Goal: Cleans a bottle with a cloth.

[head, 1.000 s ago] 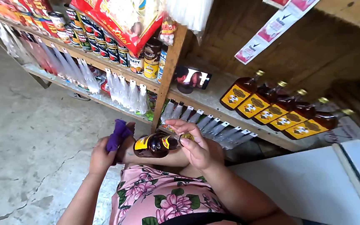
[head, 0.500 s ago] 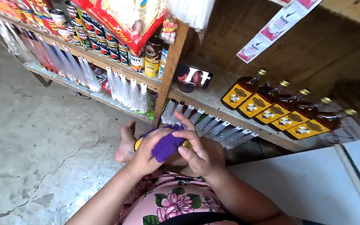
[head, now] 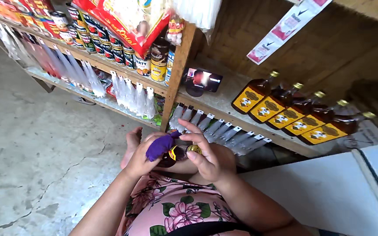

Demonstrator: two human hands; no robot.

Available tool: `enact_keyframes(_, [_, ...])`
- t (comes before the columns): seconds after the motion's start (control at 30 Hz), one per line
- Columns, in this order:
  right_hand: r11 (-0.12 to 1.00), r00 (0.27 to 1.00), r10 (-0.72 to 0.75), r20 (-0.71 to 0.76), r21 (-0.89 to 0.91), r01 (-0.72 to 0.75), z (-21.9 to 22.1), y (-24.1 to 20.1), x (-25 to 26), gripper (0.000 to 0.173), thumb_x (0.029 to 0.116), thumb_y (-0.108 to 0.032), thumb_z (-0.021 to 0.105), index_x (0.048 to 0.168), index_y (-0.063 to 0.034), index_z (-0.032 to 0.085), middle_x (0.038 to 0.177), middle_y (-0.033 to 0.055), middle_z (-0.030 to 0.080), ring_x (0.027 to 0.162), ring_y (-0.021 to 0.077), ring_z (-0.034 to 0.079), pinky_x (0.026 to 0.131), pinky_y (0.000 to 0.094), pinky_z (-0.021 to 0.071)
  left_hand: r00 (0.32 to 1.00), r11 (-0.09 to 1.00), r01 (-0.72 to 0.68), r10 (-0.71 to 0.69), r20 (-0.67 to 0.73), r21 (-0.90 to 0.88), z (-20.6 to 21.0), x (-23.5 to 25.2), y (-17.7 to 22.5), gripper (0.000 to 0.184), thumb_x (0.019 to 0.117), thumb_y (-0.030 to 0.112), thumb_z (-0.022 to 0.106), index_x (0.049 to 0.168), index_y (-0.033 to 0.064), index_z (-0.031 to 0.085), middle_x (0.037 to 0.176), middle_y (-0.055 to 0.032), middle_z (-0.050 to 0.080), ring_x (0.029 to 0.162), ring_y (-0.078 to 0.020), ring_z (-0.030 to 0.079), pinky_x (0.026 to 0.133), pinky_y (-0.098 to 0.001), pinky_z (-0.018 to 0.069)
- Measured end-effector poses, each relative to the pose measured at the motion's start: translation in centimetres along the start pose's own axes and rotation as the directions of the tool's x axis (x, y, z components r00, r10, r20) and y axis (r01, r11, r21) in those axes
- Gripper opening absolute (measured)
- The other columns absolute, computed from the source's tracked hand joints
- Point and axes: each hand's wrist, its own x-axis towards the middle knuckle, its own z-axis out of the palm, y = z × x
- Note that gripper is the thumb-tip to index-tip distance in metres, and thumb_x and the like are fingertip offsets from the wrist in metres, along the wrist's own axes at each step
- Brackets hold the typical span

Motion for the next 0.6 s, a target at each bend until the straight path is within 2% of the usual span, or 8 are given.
enact_keyframes(0.13, [1.0, 1.0, 0.005, 0.003, 0.016, -0.006, 0.0, 0.0, 0.0, 0.038, 0.1067, -0.044, 0.043, 0.128, -0.0171, 0.059, 0.161, 0.0082, 0.038, 0.153, 0.0279, 0.028, 0.122, 0.0491, 0.0303, 0.999, 0.999, 0.011, -0.012, -0.036, -0.03, 0.2, -0.8, -0.8, 0.035, 0.0982, 0.031, 0.061, 0.128, 0.0127, 0.062, 0.13, -0.0017, 0.066, 0.129, -0.0129, 0.056, 0.117, -0.0439, 0.0379])
enact_keyframes(0.3, [0.999, 1.0, 0.007, -0.003, 0.034, -0.007, 0.2, -0.1, -0.1, 0.038, 0.1066, -0.044, 0.044, 0.128, -0.0164, 0.059, 0.16, 0.0087, 0.041, 0.152, 0.0278, 0.03, 0.122, 0.0489, 0.0303, 0.972, 0.972, 0.204, -0.215, -0.095, -0.113, 0.1, -2.4, -1.8, 0.046, 0.099, 0.036, 0.059, 0.133, 0.0052, 0.058, 0.128, -0.0044, 0.065, 0.121, -0.0072, 0.059, 0.105, -0.033, 0.0492])
enact_keyframes(0.47, [0.997, 1.0, 0.007, -0.005, 0.078, -0.007, 0.1, 0.0, -0.1, 0.038, 0.1065, -0.044, 0.044, 0.131, -0.0186, 0.059, 0.159, 0.008, 0.042, 0.151, 0.0282, 0.032, 0.121, 0.0499, 0.0319, 0.934, 0.94, 0.334, -0.34, -0.106, -0.073, -0.4, -4.5, -4.4, 0.058, 0.1005, 0.047, 0.053, 0.134, -0.0001, 0.058, 0.128, -0.0109, 0.066, 0.121, -0.0116, 0.061, 0.107, -0.0359, 0.0489])
enact_keyframes(0.6, [0.993, 1.0, 0.028, -0.006, 0.112, -0.028, 0.2, 0.0, 0.0, 0.039, 0.106, -0.047, 0.044, 0.13, -0.0198, 0.058, 0.158, 0.0065, 0.043, 0.15, 0.0269, 0.034, 0.12, 0.0493, 0.0341, 0.895, 0.901, 0.428, -0.433, -0.105, -0.066, -0.8, -6.2, -6.5, 0.063, 0.0996, 0.052, 0.051, 0.135, -0.0004, 0.058, 0.13, -0.0134, 0.065, 0.124, -0.015, 0.06, 0.108, -0.0386, 0.0479])
